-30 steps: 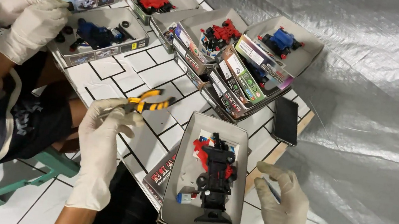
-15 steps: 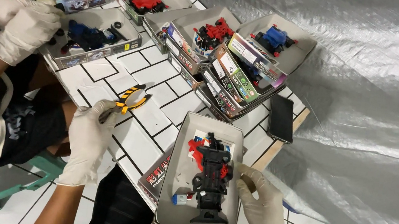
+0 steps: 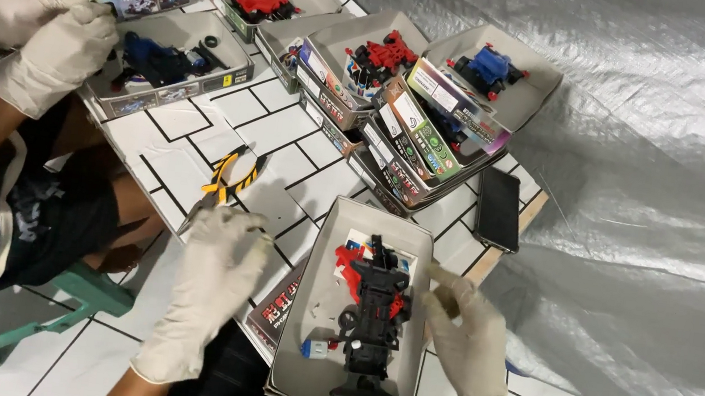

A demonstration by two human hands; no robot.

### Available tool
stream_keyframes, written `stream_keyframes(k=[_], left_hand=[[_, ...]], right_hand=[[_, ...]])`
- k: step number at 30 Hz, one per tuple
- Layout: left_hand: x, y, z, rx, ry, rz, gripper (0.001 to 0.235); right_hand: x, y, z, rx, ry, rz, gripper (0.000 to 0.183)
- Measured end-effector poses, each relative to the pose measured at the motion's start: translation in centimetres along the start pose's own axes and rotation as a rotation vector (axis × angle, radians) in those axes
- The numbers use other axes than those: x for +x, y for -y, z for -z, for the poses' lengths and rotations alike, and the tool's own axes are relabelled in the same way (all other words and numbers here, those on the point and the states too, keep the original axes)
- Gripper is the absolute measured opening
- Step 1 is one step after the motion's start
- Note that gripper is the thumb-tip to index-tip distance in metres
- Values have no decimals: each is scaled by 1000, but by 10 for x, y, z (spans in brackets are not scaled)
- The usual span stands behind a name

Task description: Assembling a mini 4WD toy car by detaching plastic parts from sprues using pliers and fitting them onto a chassis.

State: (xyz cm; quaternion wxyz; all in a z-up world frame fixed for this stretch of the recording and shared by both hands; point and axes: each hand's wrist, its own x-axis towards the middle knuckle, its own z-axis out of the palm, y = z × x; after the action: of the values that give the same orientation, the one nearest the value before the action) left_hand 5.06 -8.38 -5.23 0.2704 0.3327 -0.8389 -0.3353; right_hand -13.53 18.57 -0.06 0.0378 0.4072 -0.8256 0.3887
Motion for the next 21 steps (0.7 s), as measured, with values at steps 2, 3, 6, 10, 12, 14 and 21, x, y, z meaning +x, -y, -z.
stream_keyframes(k=[2, 3, 6, 10, 12, 14, 21], left_hand=[[-14, -44, 11, -124, 176, 133, 37], [-18, -67, 18, -247, 347, 256, 44], [-26, -50, -15, -203, 289, -78, 57], [-27, -32, -39, -208, 152, -163, 55], [-27, -32, -41, -126, 154, -129, 49], [-28, -36, -38, -137, 195, -84, 52], [-9, -73, -10, -203, 307, 23, 68]], right_hand=[[27, 7, -5, -76, 45, -28, 34], [43, 11, -7, -150, 82, -51, 36], [80, -23, -32, -321, 174, 26, 38], [76, -29, -32, -501, 190, 195, 43], [70, -34, -30, -660, 158, 311, 42], [76, -41, -33, -658, 242, 229, 38], [125, -53, -49, -711, 532, 97, 31]])
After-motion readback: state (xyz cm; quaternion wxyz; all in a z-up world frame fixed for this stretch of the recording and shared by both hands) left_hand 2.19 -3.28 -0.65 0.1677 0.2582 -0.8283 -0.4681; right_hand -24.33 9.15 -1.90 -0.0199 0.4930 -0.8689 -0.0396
